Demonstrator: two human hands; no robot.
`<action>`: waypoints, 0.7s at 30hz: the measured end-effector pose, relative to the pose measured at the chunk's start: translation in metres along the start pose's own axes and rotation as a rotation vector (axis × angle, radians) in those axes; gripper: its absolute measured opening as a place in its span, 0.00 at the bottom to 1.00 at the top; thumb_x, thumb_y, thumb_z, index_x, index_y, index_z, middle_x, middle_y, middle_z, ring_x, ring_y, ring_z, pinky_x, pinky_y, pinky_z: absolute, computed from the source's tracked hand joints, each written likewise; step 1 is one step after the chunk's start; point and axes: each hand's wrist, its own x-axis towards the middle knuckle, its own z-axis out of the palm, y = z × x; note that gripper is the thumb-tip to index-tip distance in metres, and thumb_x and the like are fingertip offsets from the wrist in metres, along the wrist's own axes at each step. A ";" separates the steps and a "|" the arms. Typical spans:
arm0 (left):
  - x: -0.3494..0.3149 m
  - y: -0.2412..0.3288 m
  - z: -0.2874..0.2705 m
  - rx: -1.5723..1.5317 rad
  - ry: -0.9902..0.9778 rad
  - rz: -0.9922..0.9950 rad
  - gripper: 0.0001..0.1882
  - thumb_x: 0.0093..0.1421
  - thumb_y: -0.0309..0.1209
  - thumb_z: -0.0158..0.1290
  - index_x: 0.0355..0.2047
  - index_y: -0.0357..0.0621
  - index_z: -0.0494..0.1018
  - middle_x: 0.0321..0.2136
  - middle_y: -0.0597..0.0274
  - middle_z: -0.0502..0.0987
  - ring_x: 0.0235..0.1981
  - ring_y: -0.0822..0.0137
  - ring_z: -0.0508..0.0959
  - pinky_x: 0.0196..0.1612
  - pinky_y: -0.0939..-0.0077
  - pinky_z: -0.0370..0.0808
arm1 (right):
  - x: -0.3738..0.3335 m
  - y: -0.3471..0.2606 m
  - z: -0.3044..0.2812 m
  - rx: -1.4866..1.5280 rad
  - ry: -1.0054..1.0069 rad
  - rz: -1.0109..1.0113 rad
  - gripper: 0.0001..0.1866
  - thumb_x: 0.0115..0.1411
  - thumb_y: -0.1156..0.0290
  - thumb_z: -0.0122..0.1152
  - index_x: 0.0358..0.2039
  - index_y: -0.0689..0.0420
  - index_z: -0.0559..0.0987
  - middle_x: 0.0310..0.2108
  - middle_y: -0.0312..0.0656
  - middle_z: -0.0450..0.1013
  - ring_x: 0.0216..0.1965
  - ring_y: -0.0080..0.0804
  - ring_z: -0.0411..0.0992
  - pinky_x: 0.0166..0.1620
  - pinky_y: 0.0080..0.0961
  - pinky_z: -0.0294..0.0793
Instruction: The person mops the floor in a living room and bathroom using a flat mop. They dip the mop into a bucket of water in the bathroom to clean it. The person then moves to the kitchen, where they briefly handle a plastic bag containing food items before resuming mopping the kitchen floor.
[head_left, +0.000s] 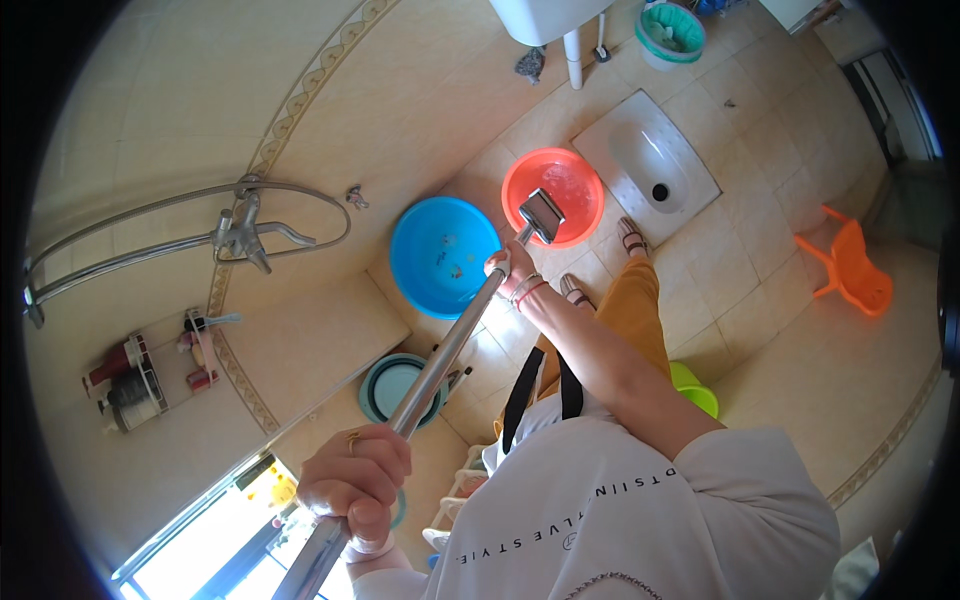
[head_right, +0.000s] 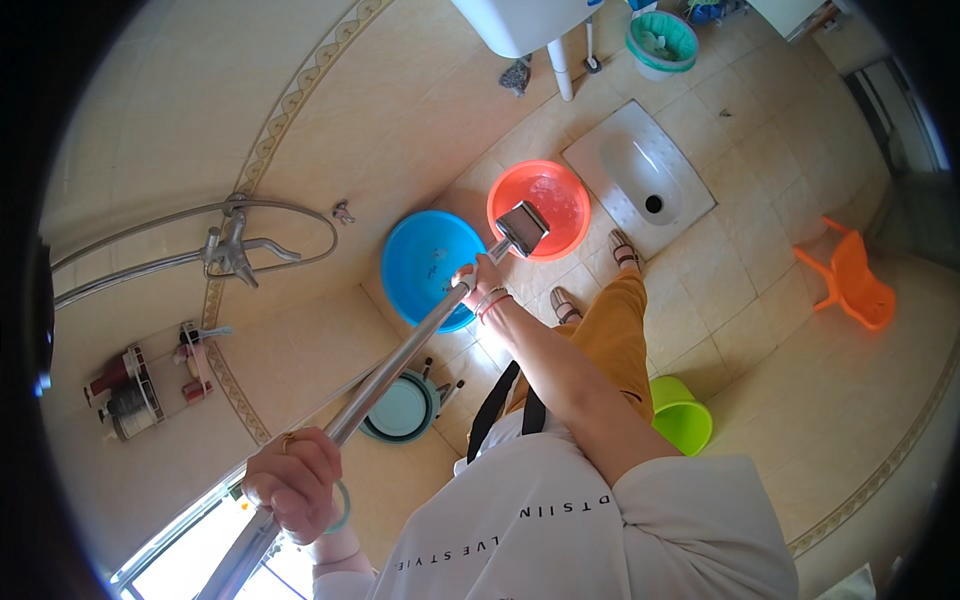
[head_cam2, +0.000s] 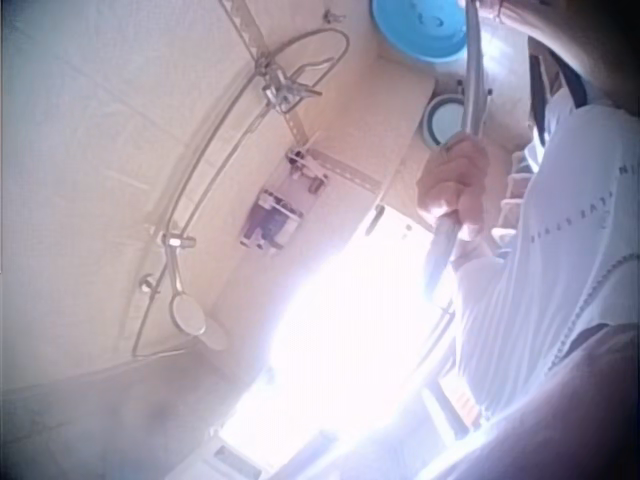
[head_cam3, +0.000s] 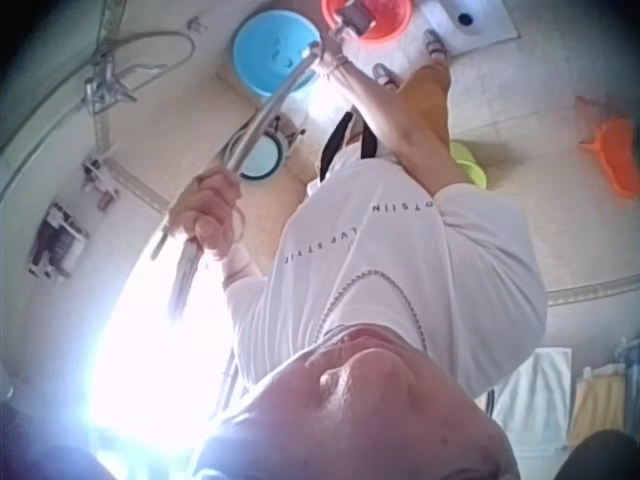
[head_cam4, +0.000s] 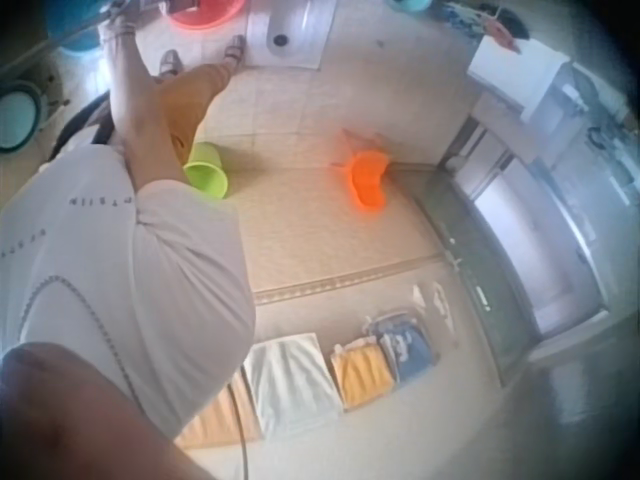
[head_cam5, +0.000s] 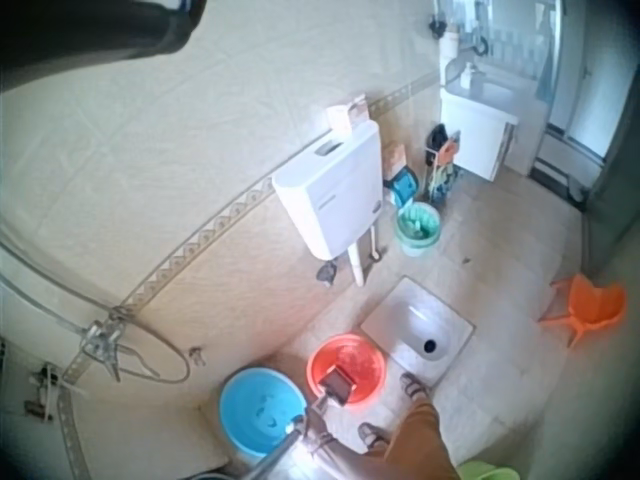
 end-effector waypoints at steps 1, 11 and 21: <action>0.000 0.000 -0.001 -0.006 0.001 0.009 0.22 0.63 0.33 0.49 0.14 0.51 0.52 0.06 0.69 0.57 0.07 0.73 0.55 0.14 0.75 0.63 | -0.001 -0.001 0.000 0.024 -0.018 0.028 0.15 0.67 0.58 0.39 0.28 0.54 0.62 0.15 0.41 0.62 0.15 0.34 0.63 0.23 0.32 0.68; -0.002 -0.001 -0.027 -0.065 -0.119 0.056 0.27 0.60 0.37 0.54 0.08 0.50 0.55 0.04 0.71 0.59 0.06 0.73 0.60 0.16 0.77 0.69 | -0.009 0.005 0.002 -0.034 -0.228 -0.051 0.19 0.67 0.54 0.39 0.28 0.56 0.62 0.19 0.42 0.64 0.23 0.35 0.67 0.31 0.36 0.72; -0.012 0.000 -0.064 -0.128 -0.347 0.159 0.23 0.57 0.37 0.57 0.10 0.51 0.61 0.06 0.71 0.65 0.09 0.73 0.67 0.21 0.76 0.73 | -0.032 0.019 0.018 -0.338 -0.148 0.010 0.13 0.60 0.62 0.56 0.34 0.55 0.64 0.22 0.41 0.65 0.26 0.36 0.67 0.35 0.40 0.73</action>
